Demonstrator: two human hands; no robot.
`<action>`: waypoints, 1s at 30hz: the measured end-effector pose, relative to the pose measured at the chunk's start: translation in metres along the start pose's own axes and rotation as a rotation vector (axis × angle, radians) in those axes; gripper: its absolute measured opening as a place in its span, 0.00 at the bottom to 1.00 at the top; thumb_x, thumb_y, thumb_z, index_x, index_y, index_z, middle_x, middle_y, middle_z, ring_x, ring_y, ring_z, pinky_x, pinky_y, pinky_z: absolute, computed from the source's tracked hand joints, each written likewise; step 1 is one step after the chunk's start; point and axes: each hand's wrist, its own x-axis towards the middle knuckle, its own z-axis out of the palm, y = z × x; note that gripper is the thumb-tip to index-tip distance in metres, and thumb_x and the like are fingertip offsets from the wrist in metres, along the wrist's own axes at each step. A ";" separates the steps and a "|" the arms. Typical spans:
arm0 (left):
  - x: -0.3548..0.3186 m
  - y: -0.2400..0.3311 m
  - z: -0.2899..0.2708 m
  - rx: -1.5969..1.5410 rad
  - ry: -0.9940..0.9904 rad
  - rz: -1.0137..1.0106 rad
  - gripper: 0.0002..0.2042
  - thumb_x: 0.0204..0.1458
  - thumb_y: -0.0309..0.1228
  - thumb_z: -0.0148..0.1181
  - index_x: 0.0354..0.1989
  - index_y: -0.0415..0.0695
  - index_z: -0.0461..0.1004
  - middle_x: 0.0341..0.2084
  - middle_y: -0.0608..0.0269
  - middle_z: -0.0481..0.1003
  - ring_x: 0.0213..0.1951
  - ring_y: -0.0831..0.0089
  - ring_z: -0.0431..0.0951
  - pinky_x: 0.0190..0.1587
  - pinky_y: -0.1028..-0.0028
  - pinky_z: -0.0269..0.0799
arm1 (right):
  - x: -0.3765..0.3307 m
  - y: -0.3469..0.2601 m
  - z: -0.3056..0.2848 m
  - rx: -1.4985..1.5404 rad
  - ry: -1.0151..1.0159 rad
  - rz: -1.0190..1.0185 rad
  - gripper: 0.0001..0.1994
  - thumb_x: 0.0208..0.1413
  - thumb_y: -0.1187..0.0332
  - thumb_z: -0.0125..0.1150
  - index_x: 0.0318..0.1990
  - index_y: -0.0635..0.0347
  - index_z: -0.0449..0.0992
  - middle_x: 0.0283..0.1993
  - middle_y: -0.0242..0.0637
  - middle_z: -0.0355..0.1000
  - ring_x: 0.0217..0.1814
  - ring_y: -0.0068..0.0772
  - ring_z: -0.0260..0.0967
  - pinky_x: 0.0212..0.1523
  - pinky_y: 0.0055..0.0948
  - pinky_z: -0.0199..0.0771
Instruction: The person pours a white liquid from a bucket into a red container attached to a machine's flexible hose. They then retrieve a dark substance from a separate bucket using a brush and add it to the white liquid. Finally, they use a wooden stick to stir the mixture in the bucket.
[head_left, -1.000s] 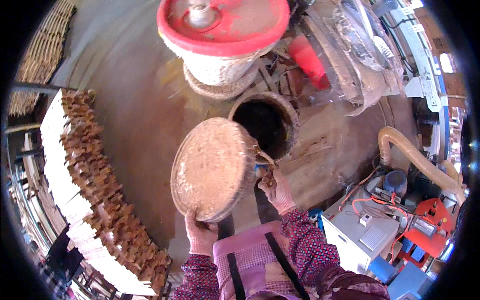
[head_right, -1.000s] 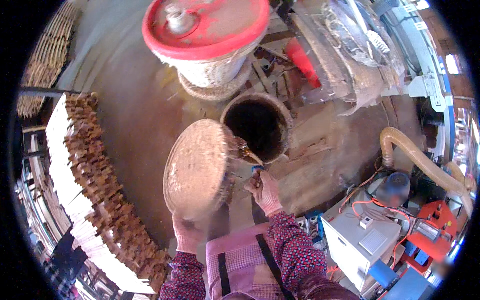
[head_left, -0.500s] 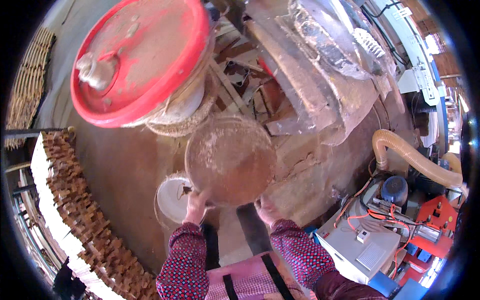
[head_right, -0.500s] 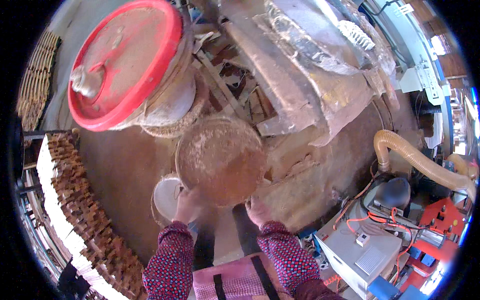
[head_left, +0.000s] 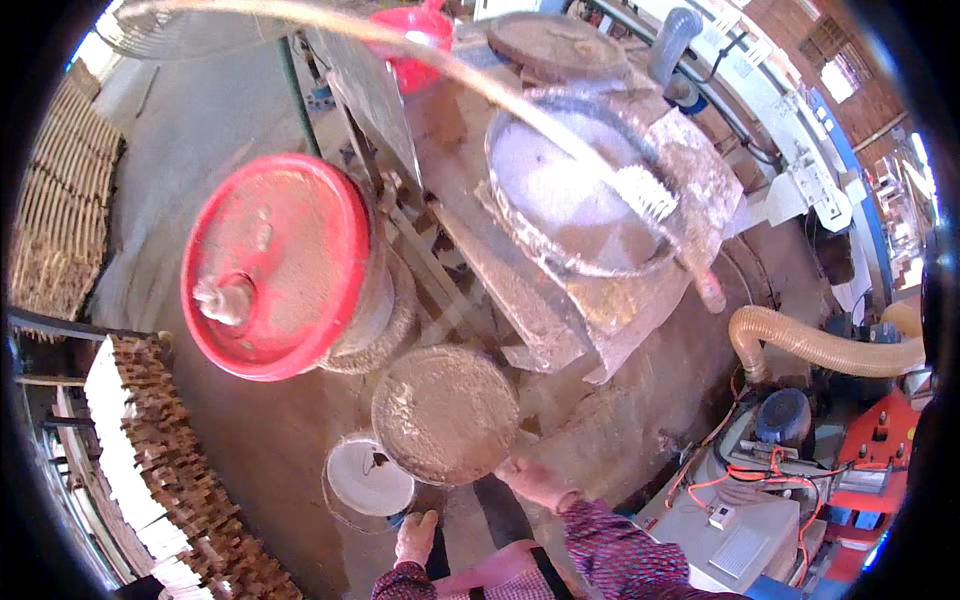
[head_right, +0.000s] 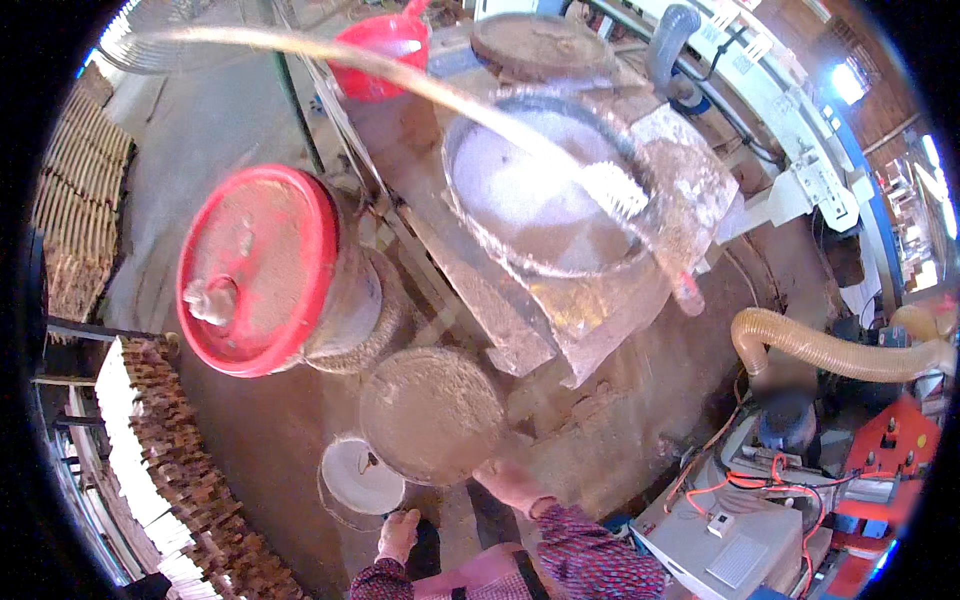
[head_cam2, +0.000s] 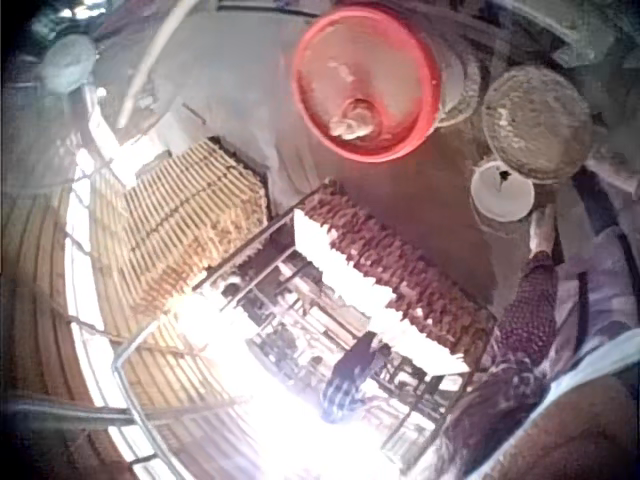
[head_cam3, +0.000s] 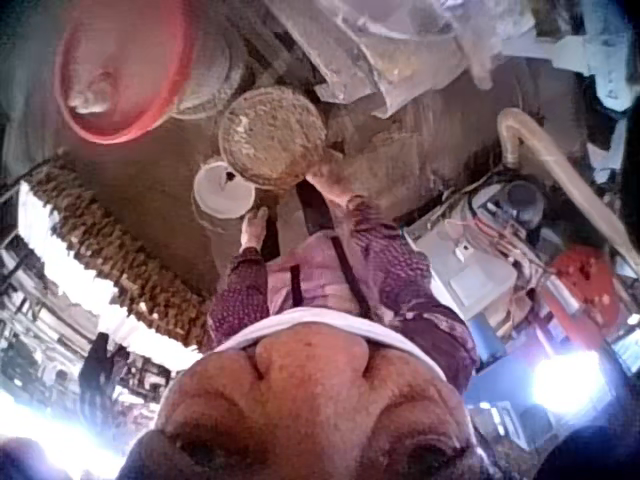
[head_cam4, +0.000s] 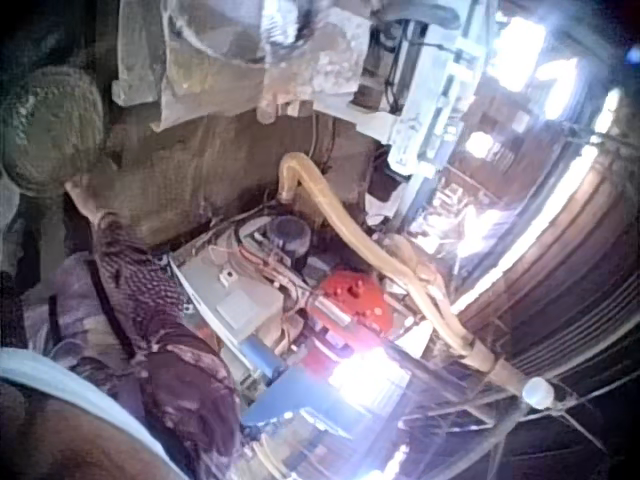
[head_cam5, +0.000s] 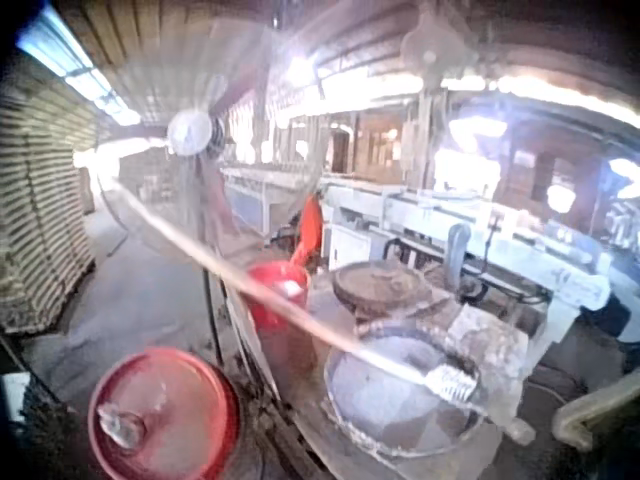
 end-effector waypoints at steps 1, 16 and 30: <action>-0.015 0.018 0.006 -0.014 -0.030 0.005 0.27 0.47 0.54 0.51 0.46 0.43 0.74 0.46 0.48 0.74 0.53 0.52 0.70 0.56 0.62 0.61 | -0.022 -0.019 -0.039 -0.065 0.039 -0.164 0.17 0.58 0.54 0.53 0.47 0.56 0.73 0.39 0.41 0.75 0.41 0.36 0.73 0.41 0.32 0.72; -0.141 0.078 -0.033 -0.663 -0.069 0.245 0.17 0.53 0.37 0.56 0.46 0.37 0.71 0.26 0.65 0.72 0.24 0.79 0.70 0.26 0.78 0.69 | 0.003 -0.388 -0.281 2.065 0.010 -0.404 0.13 0.54 0.57 0.59 0.38 0.54 0.65 0.31 0.33 0.62 0.29 0.27 0.65 0.21 0.25 0.72; -0.260 0.310 -0.188 0.064 0.789 1.517 0.24 0.46 0.21 0.58 0.55 0.36 0.65 0.46 0.48 0.73 0.43 0.60 0.76 0.45 0.66 0.72 | -0.130 -0.151 -0.301 -0.606 1.489 -0.187 0.29 0.51 0.46 0.57 0.53 0.59 0.69 0.43 0.45 0.73 0.46 0.48 0.71 0.46 0.43 0.71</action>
